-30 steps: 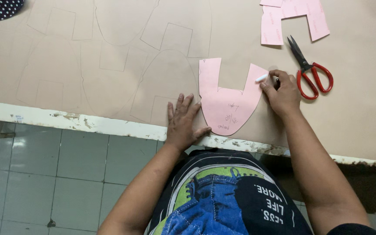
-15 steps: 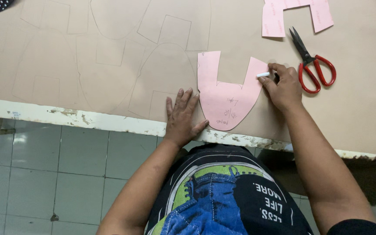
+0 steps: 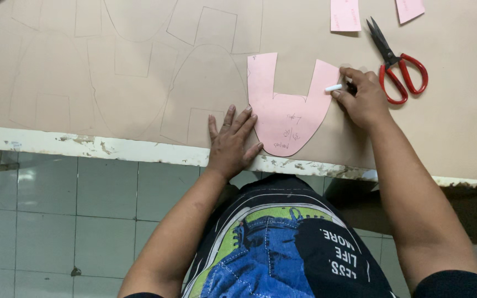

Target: The person places pink paper shoe-pattern templates on a large sheet of kraft paper and traces around their edges with a marker, repositioning each template to draw outlines of shoe upper parts across the sheet.

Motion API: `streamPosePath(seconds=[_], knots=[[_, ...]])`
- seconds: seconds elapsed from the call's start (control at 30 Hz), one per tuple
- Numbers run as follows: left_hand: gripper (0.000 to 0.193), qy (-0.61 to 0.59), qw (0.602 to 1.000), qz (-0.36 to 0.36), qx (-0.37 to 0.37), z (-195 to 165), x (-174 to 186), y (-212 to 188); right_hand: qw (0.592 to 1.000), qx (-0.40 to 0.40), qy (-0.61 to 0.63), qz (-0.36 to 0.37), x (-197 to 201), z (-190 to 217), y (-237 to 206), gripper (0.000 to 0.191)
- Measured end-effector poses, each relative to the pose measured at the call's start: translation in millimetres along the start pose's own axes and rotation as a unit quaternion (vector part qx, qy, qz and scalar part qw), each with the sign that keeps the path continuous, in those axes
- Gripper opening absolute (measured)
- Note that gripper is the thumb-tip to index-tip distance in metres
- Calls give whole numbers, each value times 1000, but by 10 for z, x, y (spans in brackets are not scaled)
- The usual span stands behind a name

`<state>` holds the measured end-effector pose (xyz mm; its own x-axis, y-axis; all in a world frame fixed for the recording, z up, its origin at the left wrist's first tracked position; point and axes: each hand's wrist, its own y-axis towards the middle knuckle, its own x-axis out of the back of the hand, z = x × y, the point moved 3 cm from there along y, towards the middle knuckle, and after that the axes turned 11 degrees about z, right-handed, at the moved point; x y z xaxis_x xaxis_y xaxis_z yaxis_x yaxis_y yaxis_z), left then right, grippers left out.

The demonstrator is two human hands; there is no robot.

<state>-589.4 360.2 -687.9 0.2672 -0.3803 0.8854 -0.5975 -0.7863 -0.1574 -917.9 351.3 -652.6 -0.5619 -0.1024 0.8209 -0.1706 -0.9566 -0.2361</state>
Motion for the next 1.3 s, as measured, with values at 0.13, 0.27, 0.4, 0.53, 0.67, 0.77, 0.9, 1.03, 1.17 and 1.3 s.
streamPosePath(seconds=[0.13,0.27,0.4,0.53,0.67,0.77,0.9,1.03,1.17,1.3], knots=[[74,-2,1000,7,10,-31,44,40,1000,-6,-10,-2,41,9,35,56],[72,-7,1000,6,5,-45,81,88,1000,-20,-6,10,95,17,100,57],[72,-12,1000,6,3,-48,84,128,1000,-22,0,10,119,8,126,57],[72,-10,1000,2,3,-83,108,145,1000,-26,1,12,110,-21,131,57],[73,29,999,33,16,-227,138,163,999,-32,-8,15,119,-10,147,55],[60,82,993,87,-5,-372,63,349,999,-20,-37,21,128,44,212,53],[41,158,982,88,-49,-627,-161,497,995,4,-96,-36,110,398,222,27],[48,208,976,62,-34,-772,-304,631,975,208,-6,-73,-88,1036,180,15],[50,319,942,104,-16,-779,-349,674,940,327,-8,-93,-311,1483,237,19],[60,357,920,155,-52,-659,-308,647,949,307,63,-22,-514,1575,379,21]])
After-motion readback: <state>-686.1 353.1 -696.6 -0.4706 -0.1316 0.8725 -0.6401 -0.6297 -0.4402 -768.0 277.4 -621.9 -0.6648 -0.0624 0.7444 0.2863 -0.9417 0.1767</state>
